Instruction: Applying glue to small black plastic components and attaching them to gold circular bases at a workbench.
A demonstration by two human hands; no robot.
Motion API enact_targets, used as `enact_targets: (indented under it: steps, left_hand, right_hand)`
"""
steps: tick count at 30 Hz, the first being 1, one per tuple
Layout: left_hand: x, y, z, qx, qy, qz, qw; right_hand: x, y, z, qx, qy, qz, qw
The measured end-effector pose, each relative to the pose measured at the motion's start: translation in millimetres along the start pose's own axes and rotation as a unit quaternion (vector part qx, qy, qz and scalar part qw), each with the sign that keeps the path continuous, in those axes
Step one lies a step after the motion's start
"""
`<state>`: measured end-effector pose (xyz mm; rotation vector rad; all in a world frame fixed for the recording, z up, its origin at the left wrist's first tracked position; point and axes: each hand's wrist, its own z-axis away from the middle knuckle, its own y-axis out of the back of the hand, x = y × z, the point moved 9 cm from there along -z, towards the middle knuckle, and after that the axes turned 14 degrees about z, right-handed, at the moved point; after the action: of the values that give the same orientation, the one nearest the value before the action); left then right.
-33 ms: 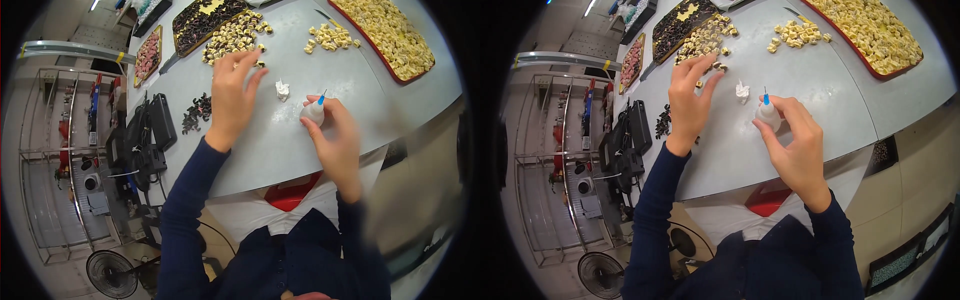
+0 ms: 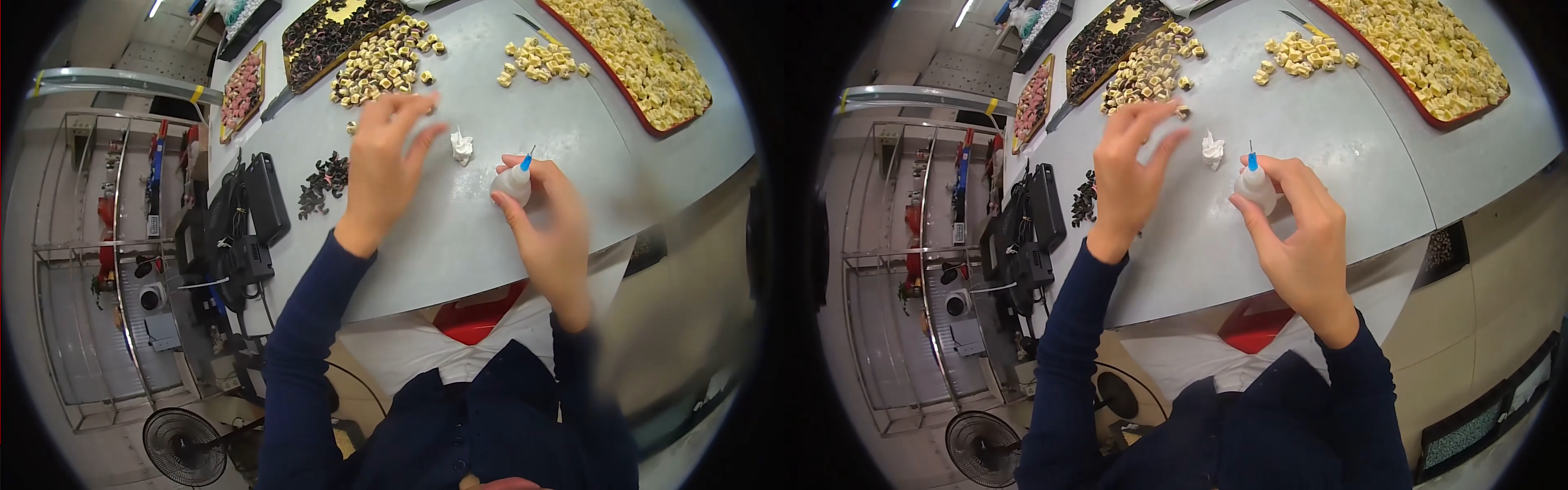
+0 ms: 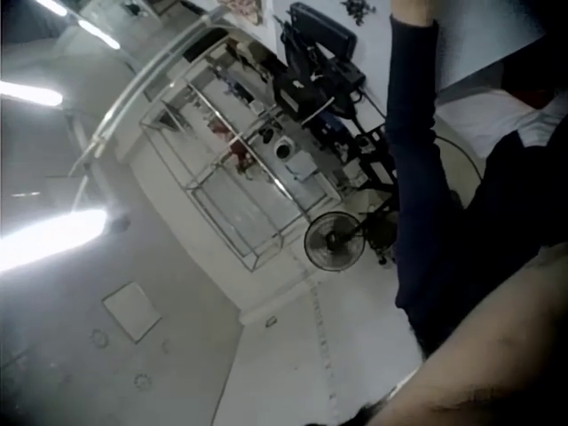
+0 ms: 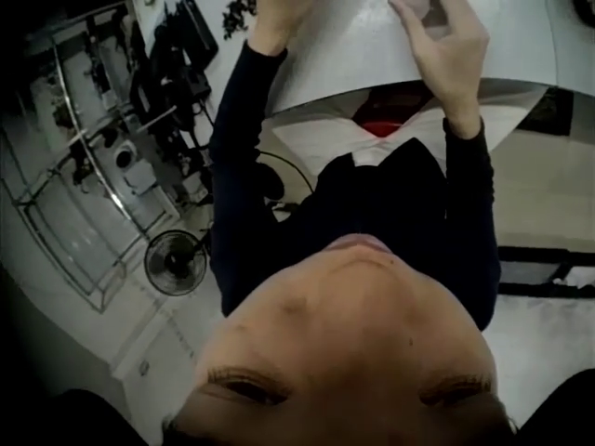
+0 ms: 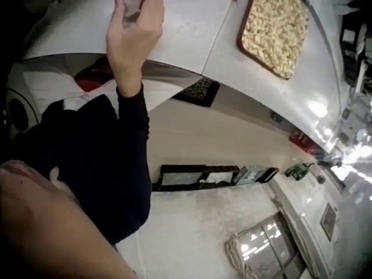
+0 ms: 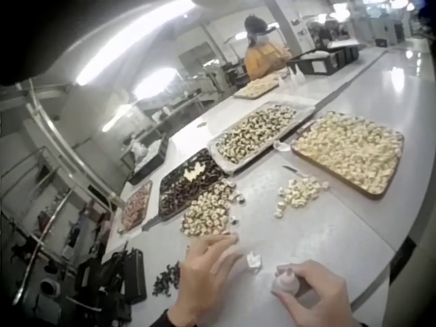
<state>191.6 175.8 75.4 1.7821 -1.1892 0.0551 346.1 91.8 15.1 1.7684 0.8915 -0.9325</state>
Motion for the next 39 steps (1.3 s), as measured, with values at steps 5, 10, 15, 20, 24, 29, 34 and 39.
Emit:
enact_targets:
  steps: [5, 10, 15, 20, 24, 29, 34, 39]
  left_hand:
    - [9.4, -19.7, 17.1, -0.109, -0.011, 0.052, 0.993]
    - [16.3, 8.4, 9.1, -0.064, -0.021, 0.038, 0.997]
    - [-20.9, 78.6, 60.2, -0.033, 0.089, -0.022, 0.995]
    - [-56.6, 74.4, 64.5, -0.062, 0.048, -0.159, 0.984]
    - [-61.5, 54.6, 61.2, -0.047, 0.051, -0.144, 0.987]
    - [-84.8, 65.6, 79.8, -0.045, 0.095, -0.037, 0.994]
    - [-73.9, 89.0, 111.8, -0.061, 0.096, -0.087, 0.990]
    - [-55.2, 105.1, 104.3, -0.017, 0.040, -0.274, 0.961]
  right_hand:
    - [-12.3, -2.9, -2.6, 0.033, 0.047, -0.006, 0.998]
    - [-4.1, -4.9, 1.2, 0.036, 0.031, -0.038, 0.998]
    - [4.5, -3.4, 2.4, -0.010, -0.027, -0.098, 0.995]
    - [-6.9, -2.3, 0.7, 0.010, 0.007, -0.079, 0.997]
    - [-1.3, -4.9, 3.1, 0.015, 0.025, -0.057, 0.998]
    - [-1.2, -11.1, 3.0, -0.002, 0.031, -0.057, 0.998]
    - [-1.6, -5.0, 5.6, 0.013, 0.008, -0.023, 1.000]
    - [-5.5, -5.2, 5.5, 0.015, 0.004, 0.011, 1.000]
